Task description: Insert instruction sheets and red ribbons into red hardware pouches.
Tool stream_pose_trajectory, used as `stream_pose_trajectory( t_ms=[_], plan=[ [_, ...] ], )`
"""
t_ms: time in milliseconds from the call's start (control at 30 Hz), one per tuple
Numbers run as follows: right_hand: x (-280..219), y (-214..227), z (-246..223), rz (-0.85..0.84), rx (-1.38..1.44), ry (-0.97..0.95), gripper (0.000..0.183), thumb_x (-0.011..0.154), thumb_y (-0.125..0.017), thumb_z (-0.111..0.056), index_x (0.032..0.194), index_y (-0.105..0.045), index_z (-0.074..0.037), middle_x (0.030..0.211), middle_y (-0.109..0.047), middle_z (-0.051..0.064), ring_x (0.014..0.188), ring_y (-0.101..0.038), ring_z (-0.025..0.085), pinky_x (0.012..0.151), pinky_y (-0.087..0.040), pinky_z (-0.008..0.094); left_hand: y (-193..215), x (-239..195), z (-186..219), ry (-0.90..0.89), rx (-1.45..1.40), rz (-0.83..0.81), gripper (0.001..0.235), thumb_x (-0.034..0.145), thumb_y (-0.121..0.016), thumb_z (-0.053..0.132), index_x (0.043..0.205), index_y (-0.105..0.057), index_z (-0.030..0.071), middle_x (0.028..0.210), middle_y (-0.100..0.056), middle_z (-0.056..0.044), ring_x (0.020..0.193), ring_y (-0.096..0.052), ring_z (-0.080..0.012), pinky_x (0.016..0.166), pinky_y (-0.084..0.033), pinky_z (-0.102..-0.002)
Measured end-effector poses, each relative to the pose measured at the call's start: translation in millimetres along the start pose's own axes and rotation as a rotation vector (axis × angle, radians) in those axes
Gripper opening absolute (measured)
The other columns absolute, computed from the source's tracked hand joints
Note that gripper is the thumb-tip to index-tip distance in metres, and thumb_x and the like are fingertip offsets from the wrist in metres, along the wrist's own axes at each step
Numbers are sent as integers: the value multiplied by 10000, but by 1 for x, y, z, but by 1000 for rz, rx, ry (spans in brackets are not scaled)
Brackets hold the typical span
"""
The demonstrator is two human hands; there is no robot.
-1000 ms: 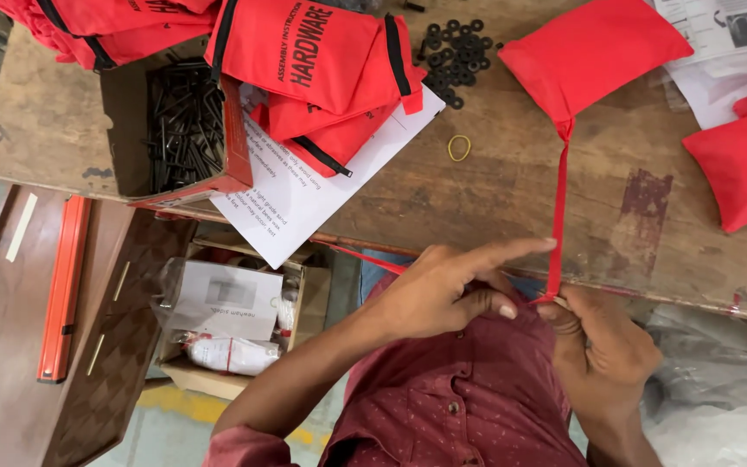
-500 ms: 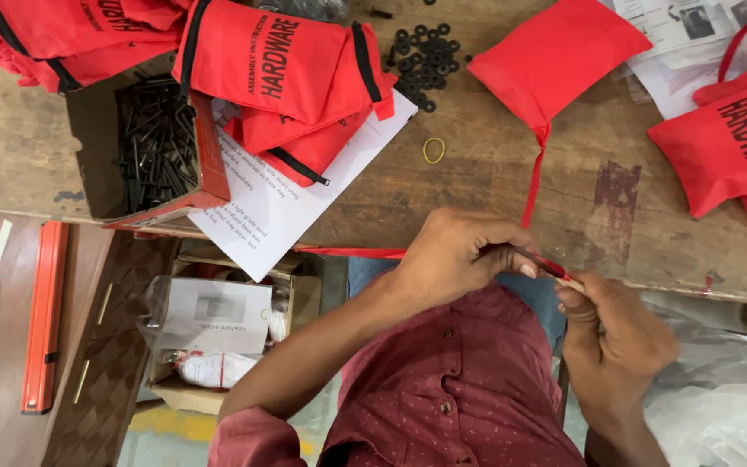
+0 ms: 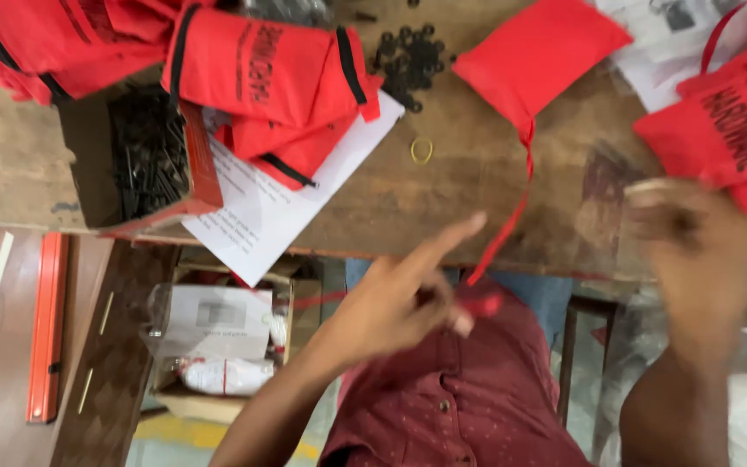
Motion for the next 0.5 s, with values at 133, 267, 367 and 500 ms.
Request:
stream_pose_trajectory(
  t_ms=[133, 267, 367, 500],
  plan=[
    [40, -34, -14, -158, -422, -246, 331, 994, -719, -270, 1280, -727, -104, 1159, -715, 220, 1024, -669, 372, 908, -502, 482, 20, -33, -9, 167, 89, -5, 968, 752, -894, 185, 1569, -376, 196, 734, -764, -18, 560, -672, -146, 580, -515, -276],
    [75, -65, -62, 3, -654, 454, 533, 929, -680, -152, 1440, -574, -44, 1381, -525, 279, 1244, -492, 466, 1011, -389, 572, 30, -38, -25, 161, 163, 106, 920, 760, -883, 192, 1553, -417, 161, 717, -788, 1, 549, -632, -124, 609, -509, -263],
    [117, -89, -57, -18, -748, 596, 607, 835, -653, -99, 1438, -579, -92, 1383, -519, 274, 1184, -508, 455, 934, -397, 574, 17, -24, -31, 173, 178, 85, 962, 707, -903, 226, 1548, -440, 171, 682, -780, -2, 520, -604, -123, 574, -500, -257],
    [163, -67, -42, 89, -720, 592, 507, 824, -688, -62, 1315, -586, 10, 1170, -607, 165, 1092, -584, 367, 886, -466, 558, 7, -24, -47, 114, 140, 97, 931, 669, -933, 246, 1483, -496, 135, 640, -744, -12, 526, -594, -108, 585, -516, -241]
  ],
)
Point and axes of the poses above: each hand's wrist, its own x-axis towards the middle knuckle, its own y-axis out of the back of the hand, z = x × y, the point moved 8 cm from there along x, towards the middle knuckle
